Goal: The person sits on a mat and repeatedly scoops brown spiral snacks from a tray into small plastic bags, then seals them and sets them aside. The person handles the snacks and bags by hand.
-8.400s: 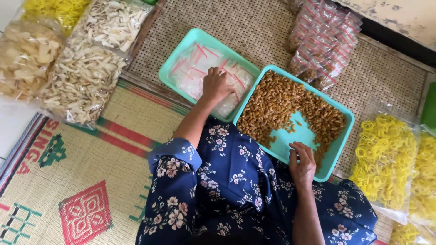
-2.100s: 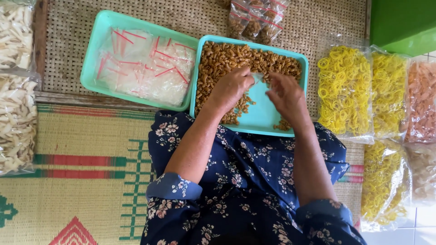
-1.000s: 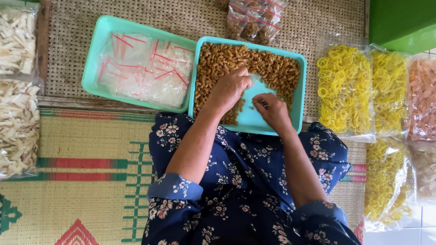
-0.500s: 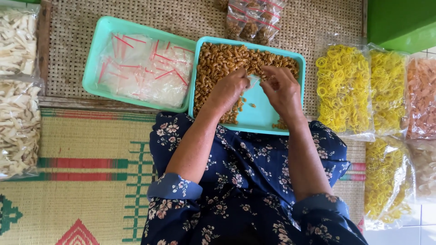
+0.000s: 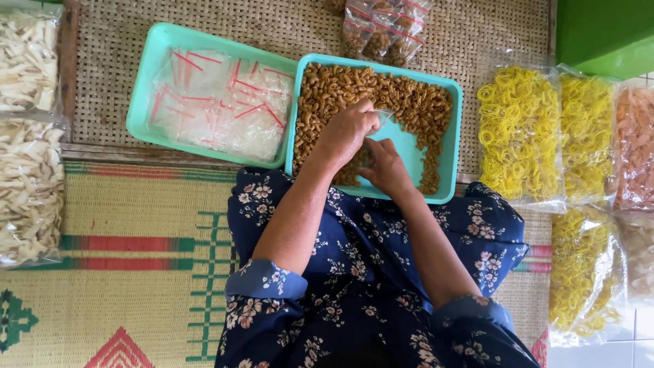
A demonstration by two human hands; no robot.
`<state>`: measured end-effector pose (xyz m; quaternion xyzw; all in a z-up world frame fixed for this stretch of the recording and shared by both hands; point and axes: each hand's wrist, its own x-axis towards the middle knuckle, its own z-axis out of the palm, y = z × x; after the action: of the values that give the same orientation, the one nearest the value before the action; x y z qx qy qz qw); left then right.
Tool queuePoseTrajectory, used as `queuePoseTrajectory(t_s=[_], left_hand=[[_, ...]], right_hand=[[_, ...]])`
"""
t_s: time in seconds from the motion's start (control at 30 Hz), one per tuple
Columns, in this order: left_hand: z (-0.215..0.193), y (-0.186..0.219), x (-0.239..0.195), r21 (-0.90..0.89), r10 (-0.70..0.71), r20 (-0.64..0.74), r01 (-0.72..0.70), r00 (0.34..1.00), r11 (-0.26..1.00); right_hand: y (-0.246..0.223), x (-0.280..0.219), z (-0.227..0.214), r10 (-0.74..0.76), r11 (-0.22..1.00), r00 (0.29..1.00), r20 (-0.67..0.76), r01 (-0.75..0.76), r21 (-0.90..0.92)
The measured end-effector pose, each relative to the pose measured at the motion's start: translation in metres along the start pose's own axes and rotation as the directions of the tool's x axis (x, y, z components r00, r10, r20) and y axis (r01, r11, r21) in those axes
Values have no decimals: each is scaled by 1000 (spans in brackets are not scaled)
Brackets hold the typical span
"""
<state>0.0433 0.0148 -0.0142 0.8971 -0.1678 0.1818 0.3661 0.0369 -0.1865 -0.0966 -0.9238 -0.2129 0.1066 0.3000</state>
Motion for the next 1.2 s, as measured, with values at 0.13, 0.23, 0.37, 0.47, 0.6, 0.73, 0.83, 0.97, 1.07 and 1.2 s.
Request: queuePoseTrajectory(t_s=[0.13, 0.23, 0.37, 0.47, 0.6, 0.73, 0.83, 0.97, 1.07, 1.2], left_hand=[[10, -7, -4, 24, 7, 14, -7, 1000, 1000], [8, -4, -6, 6, 0, 20, 0, 1000, 1000], [7, -2, -6, -30, 2, 15, -2, 1000, 1000], [8, -4, -10, -71, 29, 23, -27, 999, 997], [24, -14, -13, -97, 59, 29, -56, 998, 994], [16, -2, -13, 49, 82, 98, -87, 992, 995], [18, -2, -15, 122, 98, 109, -111, 989, 986], [7, 8, -17, 85, 74, 89, -82, 993, 993], [11, 10, -10, 9, -23, 113, 22, 993, 1000], [-4, 15, -1, 18, -160, 182, 159, 970, 987]], right_hand=[[-1, 8, 7, -63, 998, 996, -69, 64, 23], [-5, -1, -2, -158, 987, 979, -125, 156, -29], [-1, -13, -18, -196, 981, 968, -159, 195, -22], [5, -20, -33, -205, 978, 960, -191, 192, -82], [-26, -16, -77, -243, 970, 916, -318, 220, -106], [-82, -7, -116, -246, 966, 925, -288, 257, 0], [-87, 9, -116, -343, 935, 904, -256, 355, 2], [-85, 6, -119, -331, 935, 898, -290, 354, 30], [-43, -4, -99, -250, 965, 912, -326, 262, -7], [35, -22, -37, -80, 997, 987, -142, 78, -17]])
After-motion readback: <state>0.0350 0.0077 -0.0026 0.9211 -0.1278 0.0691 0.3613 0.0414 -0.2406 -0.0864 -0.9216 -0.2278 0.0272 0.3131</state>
